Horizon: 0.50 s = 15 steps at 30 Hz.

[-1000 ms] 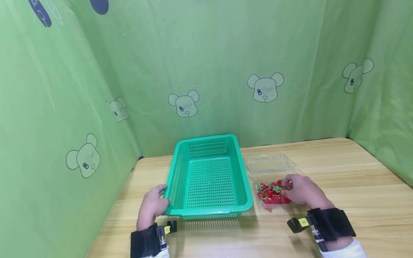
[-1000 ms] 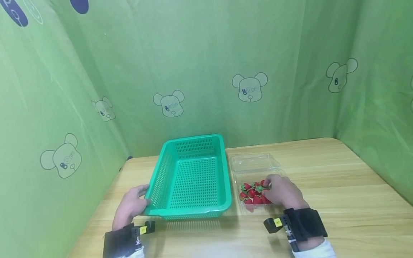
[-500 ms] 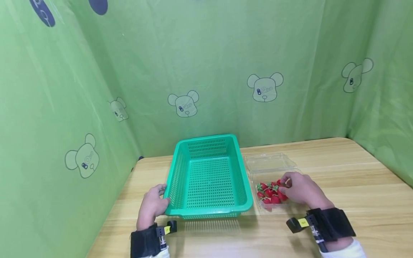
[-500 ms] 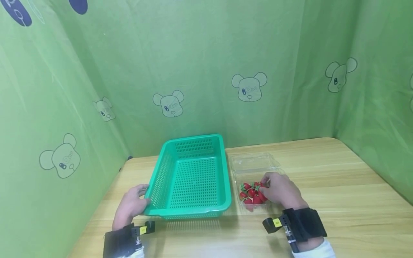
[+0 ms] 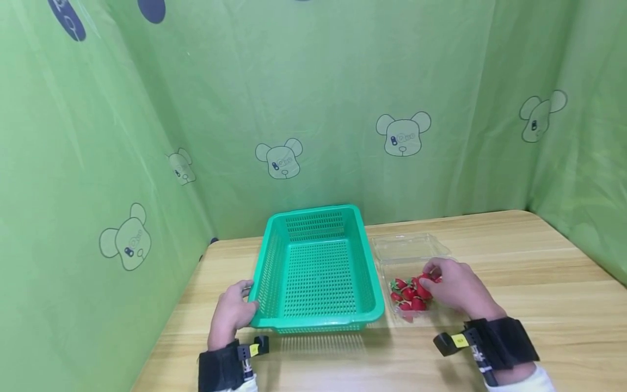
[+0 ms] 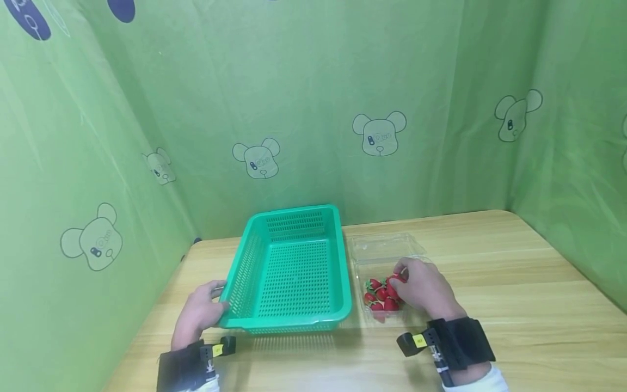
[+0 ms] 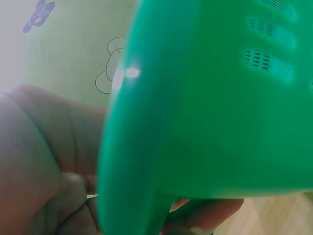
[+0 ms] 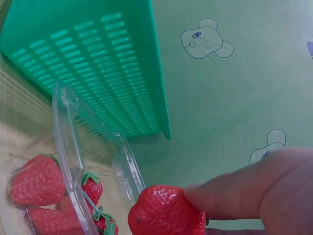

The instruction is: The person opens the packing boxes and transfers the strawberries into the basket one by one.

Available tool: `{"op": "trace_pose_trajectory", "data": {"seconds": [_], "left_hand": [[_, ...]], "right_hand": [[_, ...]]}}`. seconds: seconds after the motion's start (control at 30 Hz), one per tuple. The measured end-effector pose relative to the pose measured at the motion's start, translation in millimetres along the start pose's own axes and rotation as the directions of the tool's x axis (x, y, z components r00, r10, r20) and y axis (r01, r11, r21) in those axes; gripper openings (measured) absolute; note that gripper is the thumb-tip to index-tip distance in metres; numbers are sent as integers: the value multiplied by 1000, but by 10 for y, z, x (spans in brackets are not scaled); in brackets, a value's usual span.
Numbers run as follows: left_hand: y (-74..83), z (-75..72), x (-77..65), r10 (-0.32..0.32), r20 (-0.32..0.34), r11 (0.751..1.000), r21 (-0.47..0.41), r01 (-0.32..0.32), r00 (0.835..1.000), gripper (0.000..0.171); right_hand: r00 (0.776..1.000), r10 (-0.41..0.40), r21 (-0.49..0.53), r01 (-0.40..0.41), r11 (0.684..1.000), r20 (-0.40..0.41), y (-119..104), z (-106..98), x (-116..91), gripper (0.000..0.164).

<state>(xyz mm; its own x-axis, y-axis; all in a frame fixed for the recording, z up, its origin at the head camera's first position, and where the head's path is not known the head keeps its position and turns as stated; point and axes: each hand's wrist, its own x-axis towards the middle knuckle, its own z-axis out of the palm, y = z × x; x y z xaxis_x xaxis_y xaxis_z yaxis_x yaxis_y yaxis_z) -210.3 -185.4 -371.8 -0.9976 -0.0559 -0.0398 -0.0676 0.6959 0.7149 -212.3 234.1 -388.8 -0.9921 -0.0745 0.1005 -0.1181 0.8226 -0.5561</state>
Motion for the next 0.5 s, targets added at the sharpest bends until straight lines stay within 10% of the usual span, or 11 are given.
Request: {"op": "trace_pose_trajectory", "data": {"seconds": [0.5], "left_hand": [[5, 2, -2, -7, -2, 1000, 0, 7, 1000, 51]], "right_hand": [[997, -52, 9, 53, 999, -61, -61, -18, -7, 20]]}}
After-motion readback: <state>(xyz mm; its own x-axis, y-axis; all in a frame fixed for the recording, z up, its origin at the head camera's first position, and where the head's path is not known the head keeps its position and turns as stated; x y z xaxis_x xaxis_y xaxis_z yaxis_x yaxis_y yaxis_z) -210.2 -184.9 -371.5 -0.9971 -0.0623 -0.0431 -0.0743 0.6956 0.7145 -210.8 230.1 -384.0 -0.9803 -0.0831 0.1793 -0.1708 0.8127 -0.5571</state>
